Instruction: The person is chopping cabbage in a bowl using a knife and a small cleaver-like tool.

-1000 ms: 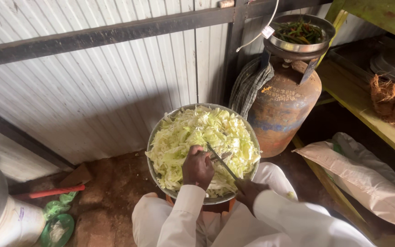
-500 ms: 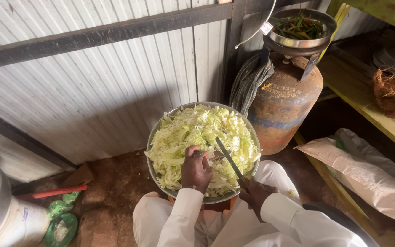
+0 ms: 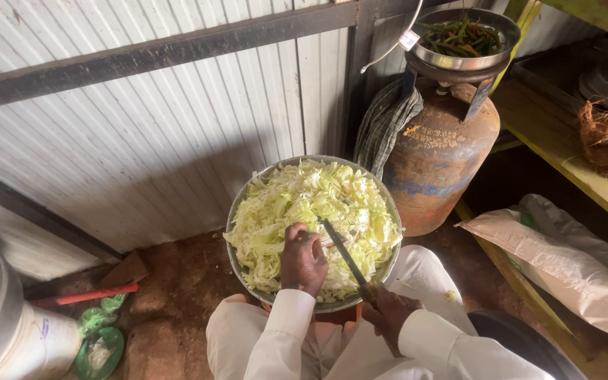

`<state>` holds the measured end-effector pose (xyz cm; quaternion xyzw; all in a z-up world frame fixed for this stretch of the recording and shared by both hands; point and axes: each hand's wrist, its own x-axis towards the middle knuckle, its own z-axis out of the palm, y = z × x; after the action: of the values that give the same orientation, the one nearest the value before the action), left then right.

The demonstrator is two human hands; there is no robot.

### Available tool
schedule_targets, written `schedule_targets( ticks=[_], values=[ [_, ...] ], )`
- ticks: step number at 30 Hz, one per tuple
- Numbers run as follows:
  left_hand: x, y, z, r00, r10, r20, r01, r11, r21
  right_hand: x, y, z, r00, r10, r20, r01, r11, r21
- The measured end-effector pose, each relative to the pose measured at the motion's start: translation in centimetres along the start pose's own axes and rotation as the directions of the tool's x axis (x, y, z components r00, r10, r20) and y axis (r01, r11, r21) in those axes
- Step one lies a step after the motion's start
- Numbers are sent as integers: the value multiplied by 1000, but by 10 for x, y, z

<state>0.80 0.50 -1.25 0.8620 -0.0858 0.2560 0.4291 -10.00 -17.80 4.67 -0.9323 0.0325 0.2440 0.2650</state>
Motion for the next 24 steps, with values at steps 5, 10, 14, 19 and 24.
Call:
schedule_targets(
  ticks=[5, 10, 14, 19, 24],
  values=[
    [4, 6, 1, 998, -63, 27, 62, 997, 50, -1, -2, -2, 999, 35, 26, -36, 999, 30],
    [4, 14, -3, 997, -72, 1, 72, 997, 6, 2, 11, 2, 1000, 23, -20, -22, 998, 53],
    [2, 23, -15, 988, 56, -144, -75, 989, -129, 11, 22, 20, 993, -109, -38, 110, 993, 45],
    [6, 29, -38, 942, 154, -300, -184, 980, -75, 47, 29, 29, 971, -240, 5, 240, 967, -91],
    [2, 30, -51, 961, 43, -274, -67, 994, -81, 81, 26, -3, 860, -481, -167, 438, 866, -240]
  ],
)
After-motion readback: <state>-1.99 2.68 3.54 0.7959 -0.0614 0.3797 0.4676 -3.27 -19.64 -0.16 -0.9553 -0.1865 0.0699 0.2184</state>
